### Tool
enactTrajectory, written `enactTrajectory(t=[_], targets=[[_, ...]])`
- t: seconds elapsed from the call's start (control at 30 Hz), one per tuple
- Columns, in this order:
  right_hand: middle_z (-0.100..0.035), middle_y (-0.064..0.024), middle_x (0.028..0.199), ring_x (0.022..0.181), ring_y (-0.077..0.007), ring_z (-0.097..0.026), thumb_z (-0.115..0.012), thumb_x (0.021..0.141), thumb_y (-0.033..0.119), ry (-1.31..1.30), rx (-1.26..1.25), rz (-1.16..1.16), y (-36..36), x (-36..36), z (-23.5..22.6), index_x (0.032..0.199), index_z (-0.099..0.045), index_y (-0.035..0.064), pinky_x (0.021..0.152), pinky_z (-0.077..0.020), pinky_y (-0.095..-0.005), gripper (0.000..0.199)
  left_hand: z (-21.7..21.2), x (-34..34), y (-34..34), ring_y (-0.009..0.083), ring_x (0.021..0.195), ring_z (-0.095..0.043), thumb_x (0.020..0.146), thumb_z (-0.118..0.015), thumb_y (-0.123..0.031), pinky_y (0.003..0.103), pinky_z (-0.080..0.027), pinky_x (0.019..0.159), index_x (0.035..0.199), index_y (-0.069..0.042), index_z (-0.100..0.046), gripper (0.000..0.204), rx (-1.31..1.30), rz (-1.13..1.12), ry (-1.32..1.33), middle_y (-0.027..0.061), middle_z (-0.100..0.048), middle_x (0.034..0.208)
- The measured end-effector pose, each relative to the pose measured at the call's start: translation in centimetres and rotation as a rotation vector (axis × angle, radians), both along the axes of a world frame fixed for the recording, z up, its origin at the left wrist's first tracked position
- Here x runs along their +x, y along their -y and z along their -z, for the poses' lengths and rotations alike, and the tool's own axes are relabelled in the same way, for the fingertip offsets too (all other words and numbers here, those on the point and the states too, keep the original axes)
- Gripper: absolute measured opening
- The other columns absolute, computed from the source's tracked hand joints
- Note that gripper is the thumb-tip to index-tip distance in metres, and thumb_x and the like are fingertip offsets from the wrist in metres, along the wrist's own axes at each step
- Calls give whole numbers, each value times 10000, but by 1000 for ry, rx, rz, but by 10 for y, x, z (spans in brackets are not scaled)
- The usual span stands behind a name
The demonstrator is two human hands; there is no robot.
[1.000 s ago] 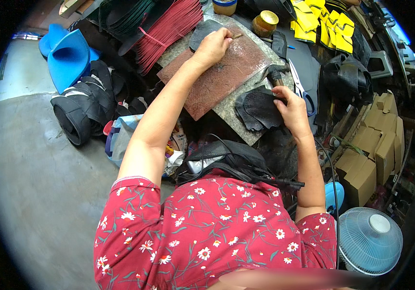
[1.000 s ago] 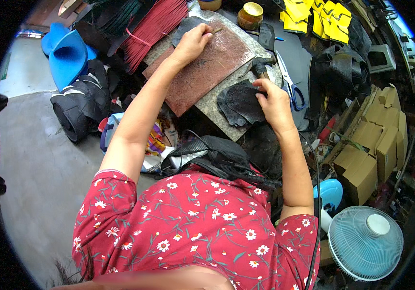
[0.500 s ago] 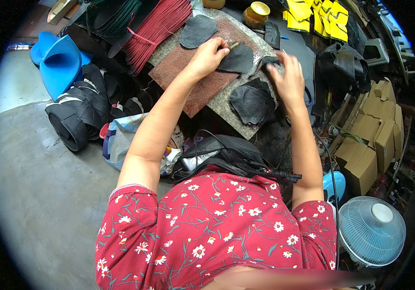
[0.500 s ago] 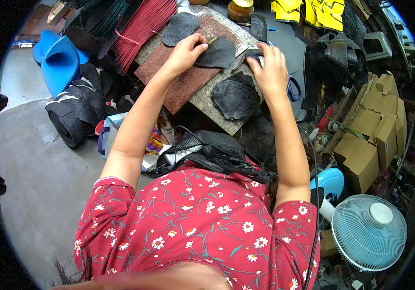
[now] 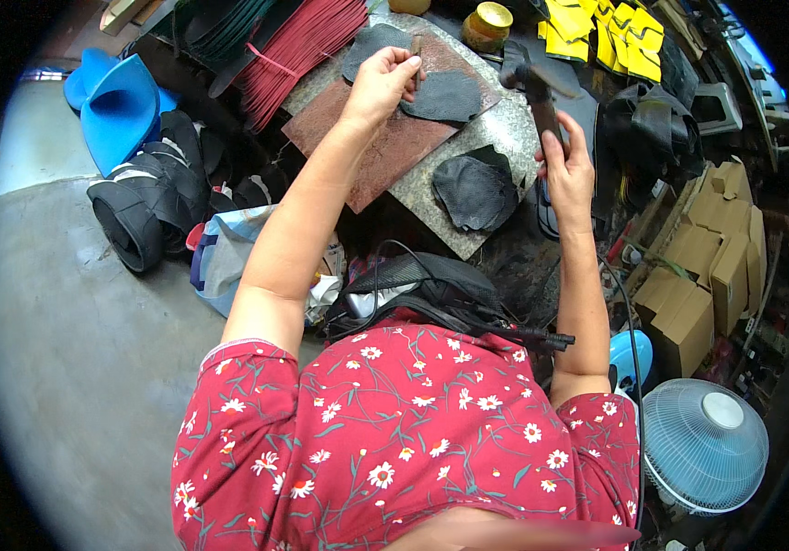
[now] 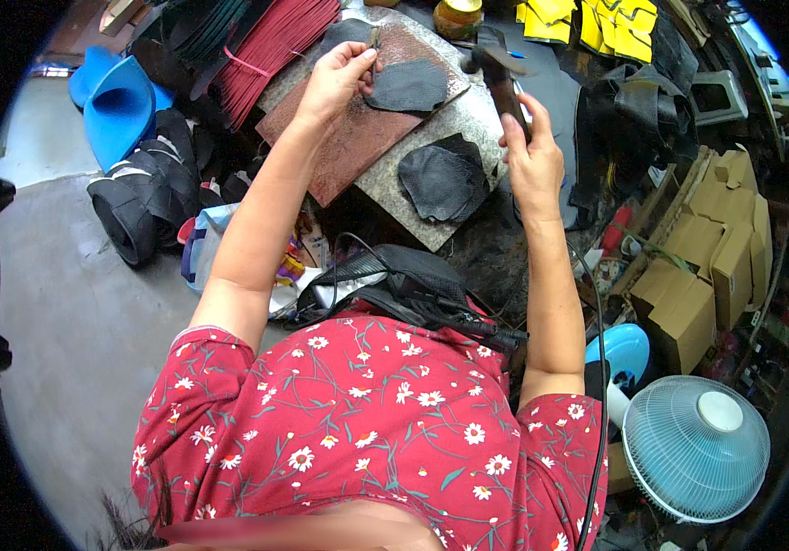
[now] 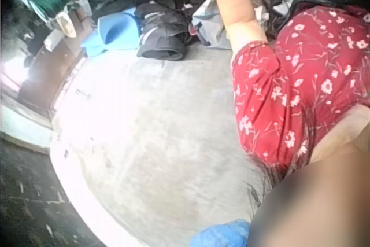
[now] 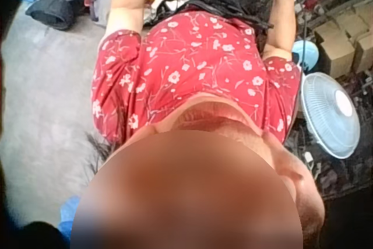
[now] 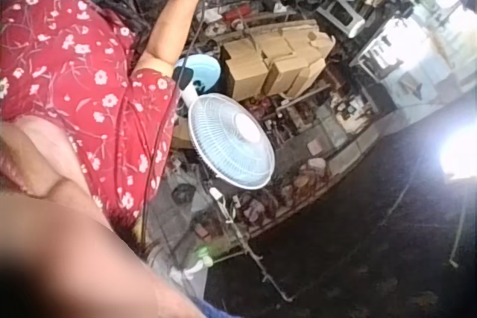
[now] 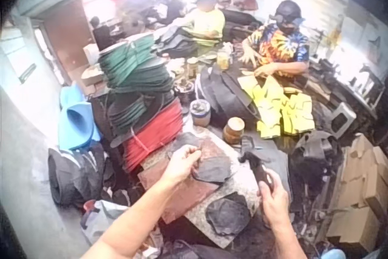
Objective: The person repeatedly trims small black material pieces using a handheld electric cutter on a workbench. They pick up each piece, position it, cut along the edge, and place it back down, continuing this cycle throughout the clip.
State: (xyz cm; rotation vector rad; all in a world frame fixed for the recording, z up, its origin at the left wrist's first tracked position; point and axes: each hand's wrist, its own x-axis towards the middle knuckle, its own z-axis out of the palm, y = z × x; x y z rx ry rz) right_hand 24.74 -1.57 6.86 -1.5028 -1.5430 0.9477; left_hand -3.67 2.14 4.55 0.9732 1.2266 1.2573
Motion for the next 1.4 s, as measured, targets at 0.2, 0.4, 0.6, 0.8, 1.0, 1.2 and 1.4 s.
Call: enactTrajectory(t=[0.2, 0.4, 0.6, 0.8, 1.0, 1.2, 1.4], targets=[[-692, -170, 929, 836, -376, -669, -507, 945, 436, 708, 81, -125, -25, -46, 4, 1311, -518, 334, 711, -523, -471, 380, 26, 17, 9, 140, 726, -647, 936, -602, -110, 260, -560, 658, 1022, 8, -530, 163, -50, -4, 162, 92, -662, 887], [-693, -162, 919, 858, -372, -667, -525, 940, 433, 485, 174, -92, -22, -29, -1, 1292, -553, 317, 725, -523, -457, 372, 45, 22, 8, 147, 747, -643, 934, -583, -81, 261, -559, 672, 1062, 21, -507, 181, 35, 24, 72, 108, -656, 927], [-693, -120, 984, 818, -345, -674, -565, 921, 392, 680, 174, -222, 12, -6, -1, 1290, -554, 303, 663, -529, -419, 379, 43, 27, 7, 135, 761, -632, 935, -585, -96, 257, -556, 684, 1094, 24, -518, 210, 47, -15, 17, 96, -653, 919], [-691, -124, 990, 823, -328, -677, -566, 918, 417, 653, 160, -307, 15, -9, 5, 1265, -578, 306, 685, -529, -417, 365, 28, 31, 8, 144, 756, -634, 931, -585, -108, 271, -572, 665, 1069, 11, -526, 192, 19, -61, 81, 98, -648, 916], [-691, -132, 1003, 880, -358, -667, -532, 933, 433, 607, 107, -174, 1, -8, 7, 1316, -529, 322, 734, -521, -440, 398, 14, 32, -3, 171, 765, -655, 918, -605, -86, 299, -596, 654, 1046, 8, -542, 170, -5, -97, 221, 98, -638, 906], [-690, -167, 964, 894, -383, -658, -504, 945, 450, 639, 32, -138, -1, -11, 12, 1309, -527, 319, 751, -510, -467, 387, 21, 33, -22, 181, 795, -667, 898, -604, -33, 293, -599, 696, 1021, 19, -558, 141, 57, -202, 131, 114, -637, 912], [-685, -196, 938, 890, -392, -655, -503, 948, 445, 617, 13, -133, 0, -11, 15, 1309, -528, 295, 754, -505, -476, 391, 30, 37, -36, 163, 766, -661, 893, -627, -45, 285, -593, 691, 1023, 14, -584, 149, 42, -206, 242, 98, -644, 905]])
